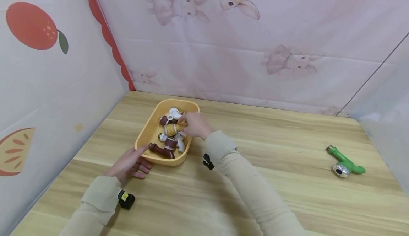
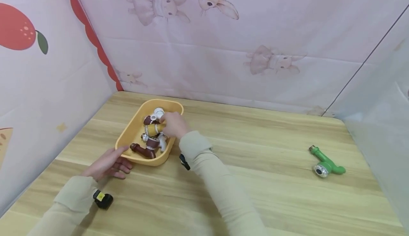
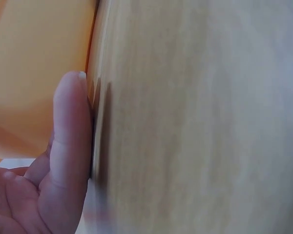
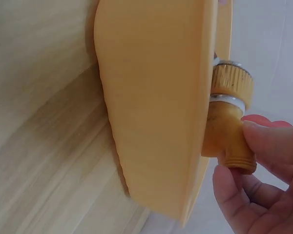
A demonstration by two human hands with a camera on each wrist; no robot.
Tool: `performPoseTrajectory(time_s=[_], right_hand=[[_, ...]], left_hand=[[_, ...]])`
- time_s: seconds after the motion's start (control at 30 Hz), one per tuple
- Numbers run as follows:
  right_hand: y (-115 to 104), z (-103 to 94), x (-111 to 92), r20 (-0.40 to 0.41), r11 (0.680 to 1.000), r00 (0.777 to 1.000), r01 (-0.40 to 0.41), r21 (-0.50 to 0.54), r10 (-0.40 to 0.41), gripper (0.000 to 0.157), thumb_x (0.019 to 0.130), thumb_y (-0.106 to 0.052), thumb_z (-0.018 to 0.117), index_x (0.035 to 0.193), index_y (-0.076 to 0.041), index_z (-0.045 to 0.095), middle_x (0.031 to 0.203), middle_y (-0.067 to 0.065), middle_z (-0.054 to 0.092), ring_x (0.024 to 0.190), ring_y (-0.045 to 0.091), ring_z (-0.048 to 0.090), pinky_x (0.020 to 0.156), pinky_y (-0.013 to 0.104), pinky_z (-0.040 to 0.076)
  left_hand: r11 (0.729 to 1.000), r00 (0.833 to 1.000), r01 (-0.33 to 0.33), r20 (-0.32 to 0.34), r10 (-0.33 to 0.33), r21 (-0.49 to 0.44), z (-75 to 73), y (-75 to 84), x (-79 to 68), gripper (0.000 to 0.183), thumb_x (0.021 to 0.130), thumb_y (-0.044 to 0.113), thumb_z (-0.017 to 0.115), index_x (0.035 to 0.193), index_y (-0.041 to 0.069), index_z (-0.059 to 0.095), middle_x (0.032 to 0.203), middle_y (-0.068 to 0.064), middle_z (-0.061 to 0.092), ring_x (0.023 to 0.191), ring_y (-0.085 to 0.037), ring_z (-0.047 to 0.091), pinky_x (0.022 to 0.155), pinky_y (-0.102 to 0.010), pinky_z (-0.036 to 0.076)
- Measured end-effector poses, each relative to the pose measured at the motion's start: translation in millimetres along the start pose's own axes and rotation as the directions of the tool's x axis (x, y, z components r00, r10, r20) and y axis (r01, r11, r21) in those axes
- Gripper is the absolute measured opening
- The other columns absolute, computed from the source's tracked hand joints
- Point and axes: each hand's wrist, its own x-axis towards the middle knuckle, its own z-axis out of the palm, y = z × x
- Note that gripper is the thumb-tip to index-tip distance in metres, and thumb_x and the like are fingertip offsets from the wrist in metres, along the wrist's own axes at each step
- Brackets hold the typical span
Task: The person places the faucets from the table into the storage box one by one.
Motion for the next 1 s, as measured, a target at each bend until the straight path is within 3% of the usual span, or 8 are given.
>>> performPoseTrajectory(time_s=[0.23,0.43,0.57,0.77,1.0], right_hand=[[-5.0,6.5,3.3,-0.065,0.999,0.998,-0.015,0.029,0.017,0.027,0.081,-0.014,0.067,0.107,-0.005,0.065,0.107,0.007,0.064,0.097,0.020,0.057,0.083,0.028,0.045],[-6.0,10.9,4.5,-0.108,0.997,0.994,-0.017,0.078,0.026,0.023,0.082,-0.015,0.066,0.103,-0.004,0.066,0.100,0.008,0.065,0.088,0.019,0.057,0.075,0.026,0.045],[-4.2,13.1,1.3,-0.077,0.995,0.997,-0.014,0.101,0.022,0.024,0.084,-0.014,0.064,0.106,-0.005,0.065,0.094,0.008,0.065,0.084,0.019,0.058,0.071,0.025,0.045],[-1.4,15.0,-6.3,0.002,0.990,0.998,0.061,0.124,-0.062,0.044,0.082,-0.011,0.066,0.124,-0.005,0.055,0.113,0.008,0.061,0.095,0.021,0.058,0.081,0.026,0.046],[1.7,6.6,-20.6,-0.030,0.959,0.994,0.105,0.264,-0.101,0.048,0.084,-0.008,0.062,0.130,-0.002,0.048,0.127,0.012,0.053,0.108,0.029,0.054,0.091,0.034,0.044]], left_hand=[[1.000,1.000,0.008,-0.002,-0.008,-0.014,0.8,1.4,-1.0,0.071,0.093,0.048,0.039,0.134,-0.007,0.019,0.081,-0.014,0.061,0.067,-0.022,0.060,0.061,-0.040,0.055],[1.000,1.000,-0.007,-0.007,0.007,-0.001,1.5,4.9,2.3,0.071,0.092,0.050,0.039,0.131,-0.006,0.022,0.082,-0.015,0.061,0.067,-0.022,0.060,0.061,-0.040,0.055],[1.000,1.000,-0.005,0.000,0.005,-0.005,2.3,3.9,3.6,0.072,0.092,0.050,0.040,0.132,-0.007,0.021,0.081,-0.015,0.061,0.066,-0.022,0.060,0.060,-0.040,0.055],[1.000,1.000,-0.001,-0.003,0.001,-0.028,1.7,1.4,-0.5,0.071,0.092,0.049,0.040,0.132,-0.007,0.020,0.080,-0.015,0.060,0.065,-0.022,0.060,0.059,-0.040,0.055],[1.000,1.000,-0.006,0.007,0.006,-0.031,1.0,3.0,-2.5,0.070,0.093,0.049,0.039,0.132,-0.006,0.021,0.081,-0.014,0.061,0.066,-0.022,0.060,0.059,-0.040,0.054]])
